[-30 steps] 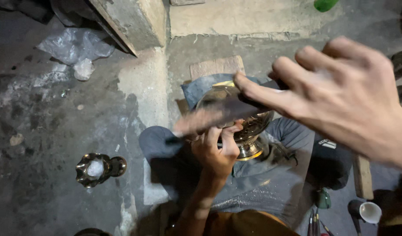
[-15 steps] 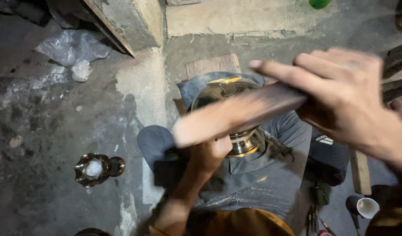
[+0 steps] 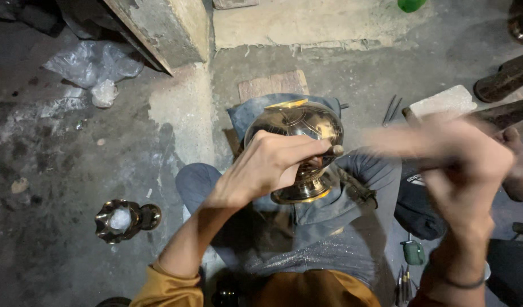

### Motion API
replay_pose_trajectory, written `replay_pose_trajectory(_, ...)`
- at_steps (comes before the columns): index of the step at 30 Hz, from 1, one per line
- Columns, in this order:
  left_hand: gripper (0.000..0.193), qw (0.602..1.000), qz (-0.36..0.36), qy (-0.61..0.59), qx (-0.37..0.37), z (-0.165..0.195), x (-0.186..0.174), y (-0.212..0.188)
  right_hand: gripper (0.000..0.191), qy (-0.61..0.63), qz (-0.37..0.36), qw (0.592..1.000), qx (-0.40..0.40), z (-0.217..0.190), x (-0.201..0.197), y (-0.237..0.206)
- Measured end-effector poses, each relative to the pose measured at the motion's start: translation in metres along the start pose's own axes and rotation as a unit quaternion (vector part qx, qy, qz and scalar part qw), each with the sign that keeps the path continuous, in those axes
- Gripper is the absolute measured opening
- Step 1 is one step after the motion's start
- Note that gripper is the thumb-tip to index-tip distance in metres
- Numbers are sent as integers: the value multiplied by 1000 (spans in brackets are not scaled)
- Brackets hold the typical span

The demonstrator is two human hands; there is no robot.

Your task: The person sits on the floor and uses a hammer and chisel to engrave a design onto a brass pot. They repeatedly strike the chisel with the hammer to create patterns on the pot's surface.

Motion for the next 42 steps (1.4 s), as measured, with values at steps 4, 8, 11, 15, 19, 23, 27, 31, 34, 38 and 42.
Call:
replay_pose_trajectory(4, 36, 996, -59, -51, -36, -3, 6, 15, 46, 134, 9, 990, 53, 36, 22, -19)
replay_pose_trajectory(8, 33, 990, -117, -64, -55, -7, 19, 20, 37, 165, 41, 985, 14, 44, 41, -28)
replay_pose_trajectory(11, 35, 993, -95, -59, -28, -4, 17, 16, 46, 149, 43, 988, 17, 42, 41, -30)
replay_pose_trajectory(15, 28, 988, -48, -74, -129, -25, 17, -11, 62, 25, -22, 999, -7, 30, 30, -14)
replay_pose_trajectory(19, 28, 999, 30, 29, 24, 3, 5, -15, 54, -80, -53, 994, -43, 13, 22, 8)
replay_pose_trajectory(23, 38, 999, 23, 34, 1, 1, 7, -21, 44, -167, -76, 981, -65, -12, 25, 18)
replay_pose_trajectory(27, 38, 1000, -16, 2, -21, -5, 13, -16, 55, -258, -46, 964, -39, -20, 23, 10)
replay_pose_trajectory(31, 40, 1000, -16, -12, -1, -1, 9, -8, 71, -216, -24, 976, -25, -13, 23, -9)
replay_pose_trajectory(34, 41, 997, -72, -32, -23, -5, 17, -3, 76, -89, -14, 996, 11, -5, 31, -22)
replay_pose_trajectory(38, 50, 994, -105, -21, 17, 4, 15, 6, 52, 327, 25, 931, 159, 28, 41, -30)
replay_pose_trajectory(42, 65, 984, -177, -19, 17, 6, 27, 10, 46, 134, 106, 985, 15, 3, 37, -33)
Point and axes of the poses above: each hand's wrist, its own y-axis towards the middle knuckle, its own x-axis out of the palm, z = x × y, the point moved 10 cm from there along y, towards the middle knuckle, and after that the axes turned 15 degrees about x, right-handed, at the moved point
